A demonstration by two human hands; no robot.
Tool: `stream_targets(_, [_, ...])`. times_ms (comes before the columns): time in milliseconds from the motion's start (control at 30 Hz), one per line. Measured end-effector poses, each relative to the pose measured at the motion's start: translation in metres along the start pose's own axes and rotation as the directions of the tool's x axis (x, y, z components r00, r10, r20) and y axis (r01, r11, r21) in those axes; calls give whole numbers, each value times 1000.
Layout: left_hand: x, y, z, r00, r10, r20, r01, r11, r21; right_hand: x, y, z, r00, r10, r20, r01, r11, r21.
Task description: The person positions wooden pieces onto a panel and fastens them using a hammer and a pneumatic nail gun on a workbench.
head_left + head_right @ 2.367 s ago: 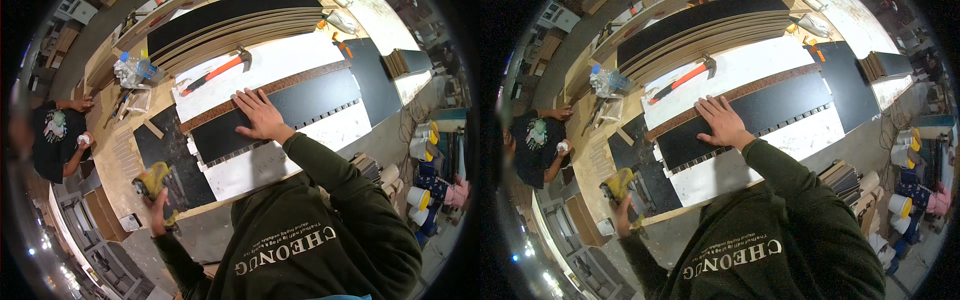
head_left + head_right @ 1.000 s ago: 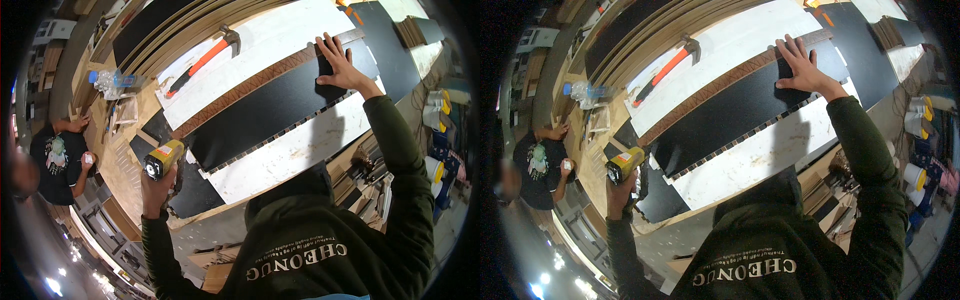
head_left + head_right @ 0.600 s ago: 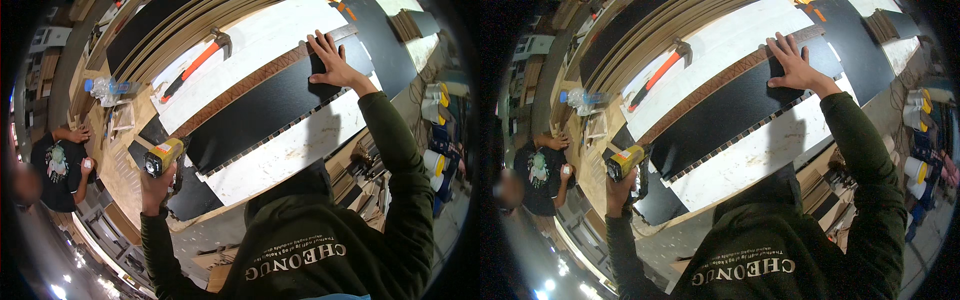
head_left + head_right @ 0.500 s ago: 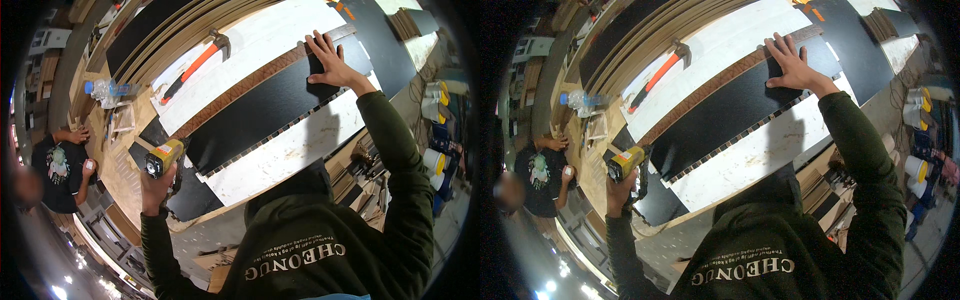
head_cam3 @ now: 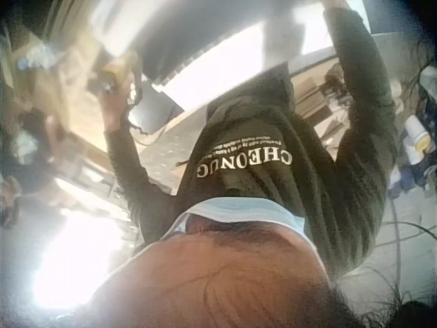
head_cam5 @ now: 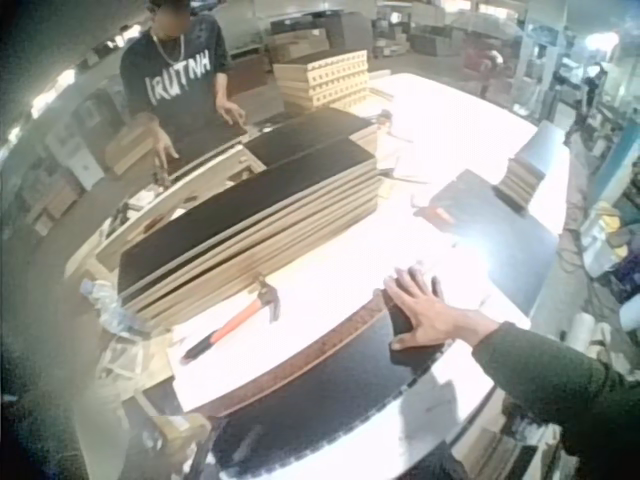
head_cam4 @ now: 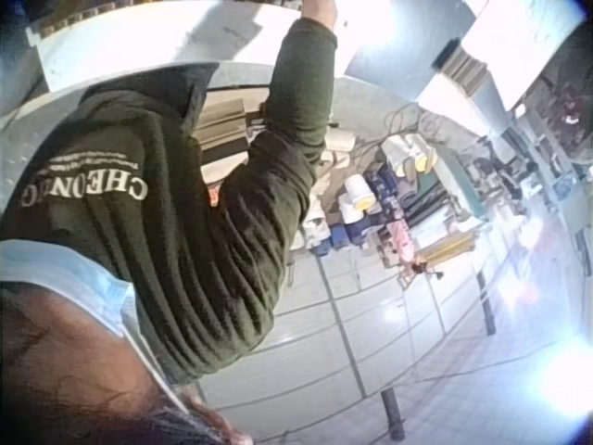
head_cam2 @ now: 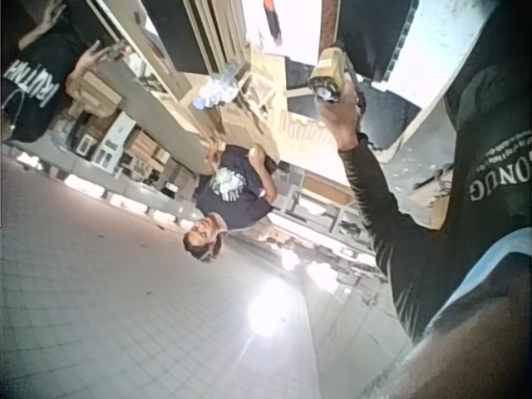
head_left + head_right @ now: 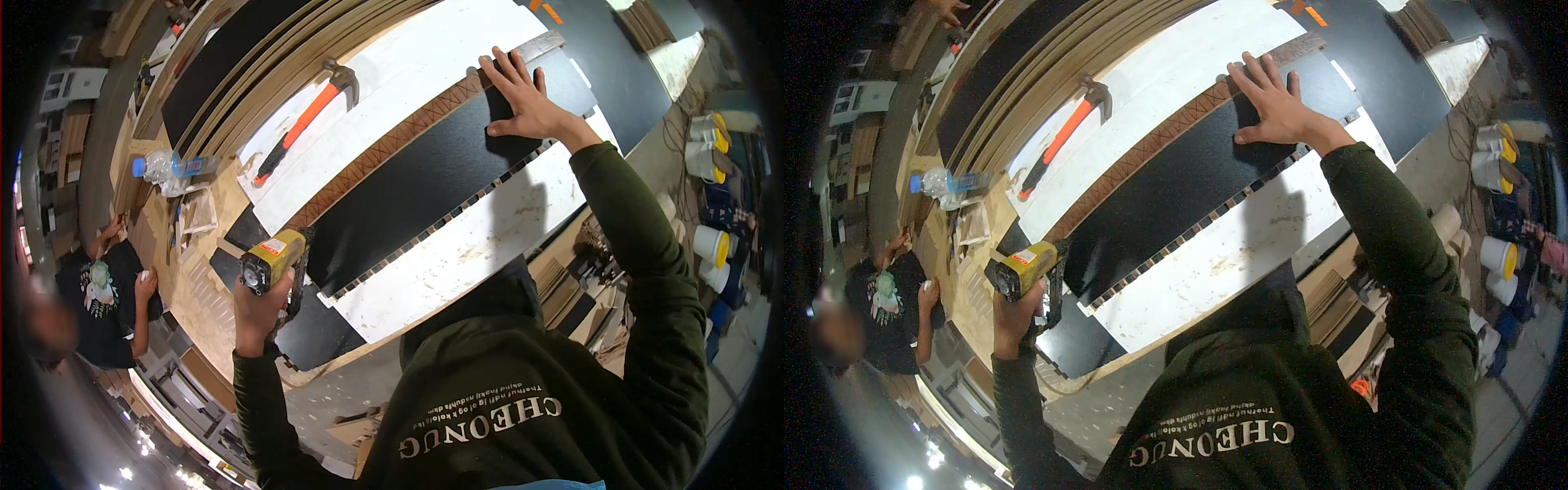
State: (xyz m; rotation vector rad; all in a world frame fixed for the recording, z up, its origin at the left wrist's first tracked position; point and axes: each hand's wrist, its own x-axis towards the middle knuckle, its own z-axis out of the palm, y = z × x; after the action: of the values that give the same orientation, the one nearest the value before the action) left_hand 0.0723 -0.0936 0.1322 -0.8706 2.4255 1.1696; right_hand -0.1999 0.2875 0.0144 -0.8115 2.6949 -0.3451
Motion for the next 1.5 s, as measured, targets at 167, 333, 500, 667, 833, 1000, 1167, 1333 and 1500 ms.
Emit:
stream_targets(167, [0, 12, 3, 1000, 10, -11, -9, 998, 65, 0, 1, 1, 1000, 0, -7, -1, 999, -35])
stream_targets(333, [1, 14, 3, 1000, -16, 3, 16, 999, -39, 0, -2, -1, 1000, 5, -16, -6, 1000, -25])
stream_targets(500, [9, 23, 8, 997, 45, 69, -45, 999, -5, -1, -3, -2, 1000, 2, -25, -2, 1000, -27])
stream_targets(667, [13, 26, 11, 995, 71, 65, -74, 996, 48, -2, -6, -6, 1000, -2, -18, 1, 1000, -17])
stream_targets(833, [10, 38, 13, 995, 56, 83, -63, 994, 88, -1, -4, -2, 1000, 21, 0, -21, 1000, 22])
stream_targets(1000, [14, 51, 16, 995, 28, 91, -34, 998, 59, -2, -6, -6, 999, -12, -30, 12, 1000, 24])
stream_targets(1167, [19, 62, 23, 994, 4, 109, -6, 1000, 17, -2, -7, -6, 999, -7, -37, 8, 1000, 21])
stream_targets(1333, [19, 68, 26, 996, -14, 84, 12, 1000, 25, -2, -7, -7, 999, -10, -42, 11, 1000, 18])
stream_targets(1500, [17, 66, 25, 994, 39, 106, -36, 999, -29, -3, -8, -7, 1000, -2, -2, 2, 999, 33])
